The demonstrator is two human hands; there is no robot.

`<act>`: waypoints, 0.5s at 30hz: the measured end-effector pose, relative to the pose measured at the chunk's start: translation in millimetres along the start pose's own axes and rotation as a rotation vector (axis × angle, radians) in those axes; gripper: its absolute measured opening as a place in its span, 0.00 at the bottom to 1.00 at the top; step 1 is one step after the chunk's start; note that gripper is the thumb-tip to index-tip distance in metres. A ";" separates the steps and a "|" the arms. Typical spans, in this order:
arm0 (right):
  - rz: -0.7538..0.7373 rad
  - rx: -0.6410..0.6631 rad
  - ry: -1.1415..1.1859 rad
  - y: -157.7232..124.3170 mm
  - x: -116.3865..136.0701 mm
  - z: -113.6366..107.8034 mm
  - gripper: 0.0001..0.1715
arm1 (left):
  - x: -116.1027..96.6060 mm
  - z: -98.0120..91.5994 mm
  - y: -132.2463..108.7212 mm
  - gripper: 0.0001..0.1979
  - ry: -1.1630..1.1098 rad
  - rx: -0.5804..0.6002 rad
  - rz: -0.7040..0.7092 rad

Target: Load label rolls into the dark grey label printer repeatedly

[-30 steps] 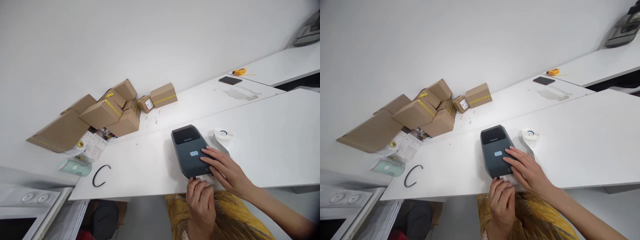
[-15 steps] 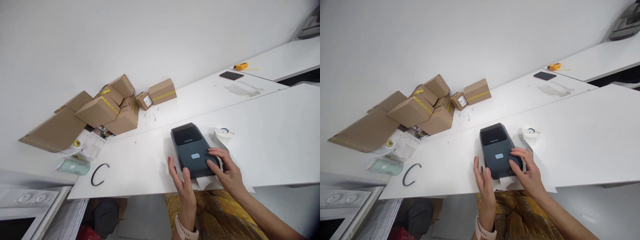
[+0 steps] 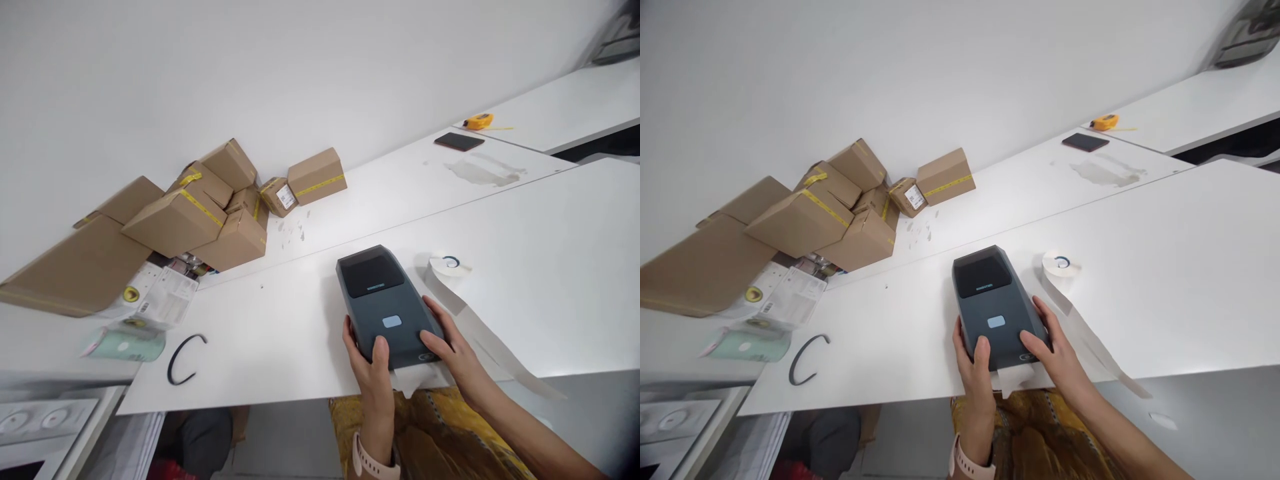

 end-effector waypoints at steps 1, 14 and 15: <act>-0.016 -0.009 -0.014 0.1 -2.0 0.4 0.48 | 0.5 0.3 0.1 0.40 -0.033 0.012 -0.012; -0.198 0.010 -0.020 1.8 -24.8 3.2 0.49 | 4.4 2.6 1.3 0.35 -0.009 0.005 0.042; -0.225 0.038 -0.014 3.9 -29.4 0.9 0.52 | 2.4 2.3 2.2 0.35 0.000 0.016 0.043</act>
Point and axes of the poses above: each hand's wrist, its own y-axis towards the middle knuckle, its own z-axis out of the palm, x = y × z, the point moved 2 cm from there along y, towards the middle knuckle, and after that the axes turned 8 degrees about -y, right-handed, at the moved point
